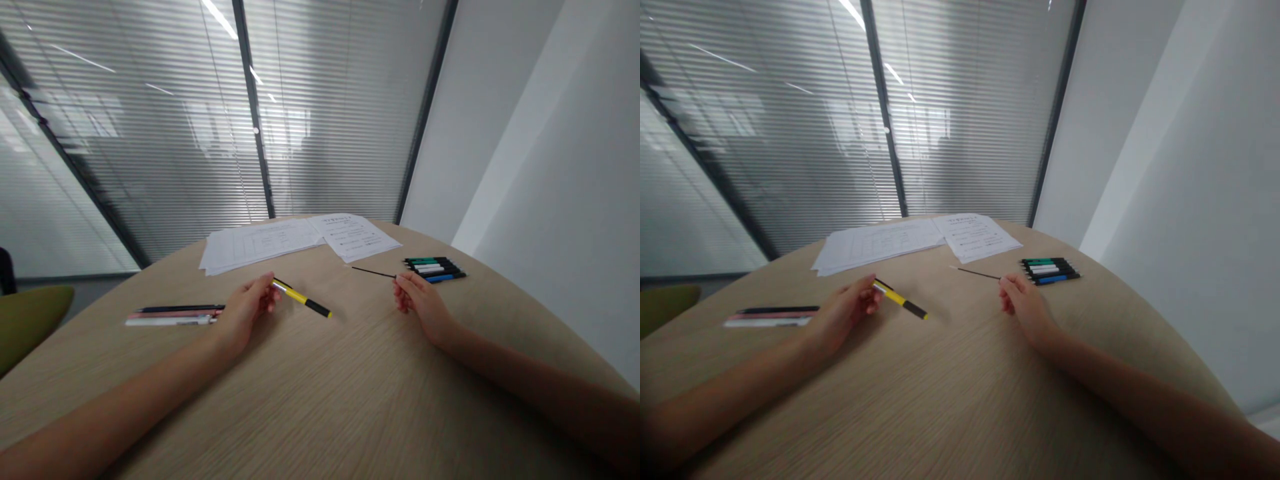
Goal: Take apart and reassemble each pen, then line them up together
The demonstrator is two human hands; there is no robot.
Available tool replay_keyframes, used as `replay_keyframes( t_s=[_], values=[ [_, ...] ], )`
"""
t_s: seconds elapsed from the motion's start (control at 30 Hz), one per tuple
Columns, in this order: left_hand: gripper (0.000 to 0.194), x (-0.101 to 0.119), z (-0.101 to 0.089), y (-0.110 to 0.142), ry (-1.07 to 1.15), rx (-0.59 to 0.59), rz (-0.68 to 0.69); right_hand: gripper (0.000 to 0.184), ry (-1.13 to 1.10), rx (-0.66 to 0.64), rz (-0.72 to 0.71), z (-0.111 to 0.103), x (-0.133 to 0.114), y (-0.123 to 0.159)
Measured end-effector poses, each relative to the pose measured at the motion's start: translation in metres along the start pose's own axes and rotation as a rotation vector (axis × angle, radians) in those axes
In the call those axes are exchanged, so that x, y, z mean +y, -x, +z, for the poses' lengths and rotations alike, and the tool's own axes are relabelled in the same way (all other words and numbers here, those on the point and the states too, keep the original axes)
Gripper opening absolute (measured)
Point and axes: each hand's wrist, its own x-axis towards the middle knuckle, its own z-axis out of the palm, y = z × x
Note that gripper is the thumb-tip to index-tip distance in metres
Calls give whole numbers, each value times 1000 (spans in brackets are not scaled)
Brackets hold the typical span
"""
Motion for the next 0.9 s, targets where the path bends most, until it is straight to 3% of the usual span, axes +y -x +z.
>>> replay_keyframes(
  t_s=[0.17, 0.4, 0.67, 0.9],
  values=[
    [31, 5, 5, 5, -184, -4, -21, 24, 62, -41, -38, 0, 2, 0],
    [37, 4, 5, 5, -514, -136, -15, 25, 143, -94, -60, 1, 5, 0],
    [32, 9, 11, 16, -931, -124, 216, 24, 151, -115, -62, 2, 4, 1],
    [29, 1, 7, 15, -1090, -111, 306, 24, 174, -151, -73, 2, 4, 1]
  ],
)
